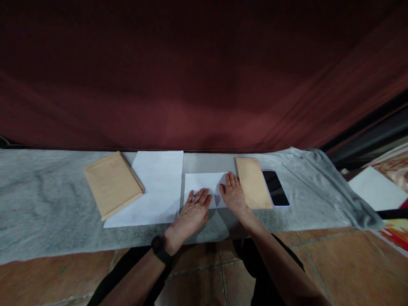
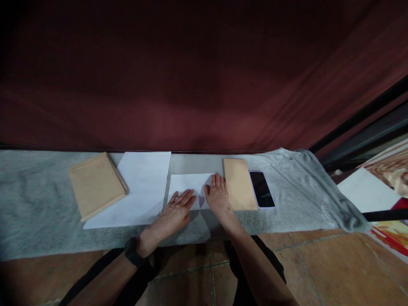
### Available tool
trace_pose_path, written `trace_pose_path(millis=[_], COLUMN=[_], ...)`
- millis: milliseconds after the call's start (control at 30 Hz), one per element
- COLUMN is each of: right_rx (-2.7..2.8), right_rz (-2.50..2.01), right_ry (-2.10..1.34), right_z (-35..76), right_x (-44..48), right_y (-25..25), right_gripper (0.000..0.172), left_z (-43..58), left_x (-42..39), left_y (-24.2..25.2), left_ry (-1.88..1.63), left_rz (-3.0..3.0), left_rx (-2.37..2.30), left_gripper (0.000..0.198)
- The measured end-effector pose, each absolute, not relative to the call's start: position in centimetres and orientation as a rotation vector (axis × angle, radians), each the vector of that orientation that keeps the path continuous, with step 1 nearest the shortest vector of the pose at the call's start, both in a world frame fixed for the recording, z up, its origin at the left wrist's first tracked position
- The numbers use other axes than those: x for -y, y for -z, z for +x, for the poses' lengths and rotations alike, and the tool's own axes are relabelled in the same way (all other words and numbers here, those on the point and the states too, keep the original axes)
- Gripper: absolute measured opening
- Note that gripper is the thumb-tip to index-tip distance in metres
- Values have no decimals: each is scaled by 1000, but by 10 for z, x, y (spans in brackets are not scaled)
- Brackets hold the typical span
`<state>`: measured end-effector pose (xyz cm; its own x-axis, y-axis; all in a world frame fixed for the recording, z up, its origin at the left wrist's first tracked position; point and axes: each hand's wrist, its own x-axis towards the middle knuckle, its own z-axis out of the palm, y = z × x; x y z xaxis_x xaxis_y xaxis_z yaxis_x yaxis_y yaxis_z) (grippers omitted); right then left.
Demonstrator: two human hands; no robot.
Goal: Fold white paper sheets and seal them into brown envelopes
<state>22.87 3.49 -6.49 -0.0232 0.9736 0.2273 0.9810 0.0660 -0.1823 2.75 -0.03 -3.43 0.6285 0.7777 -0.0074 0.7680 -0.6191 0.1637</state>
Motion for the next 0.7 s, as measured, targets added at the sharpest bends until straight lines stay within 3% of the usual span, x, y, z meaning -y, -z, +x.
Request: trace_pose_path(millis=[700], right_rx=[1863], right_rz=[-2170], right_ry=[-77], right_z=[232], right_x=[-36], right_y=[41], right_gripper=[48], left_z=[53], left_x=[2], left_y=[30], left_ry=[-241], left_rz=[2775], left_rx=[-1259], left_gripper=[43])
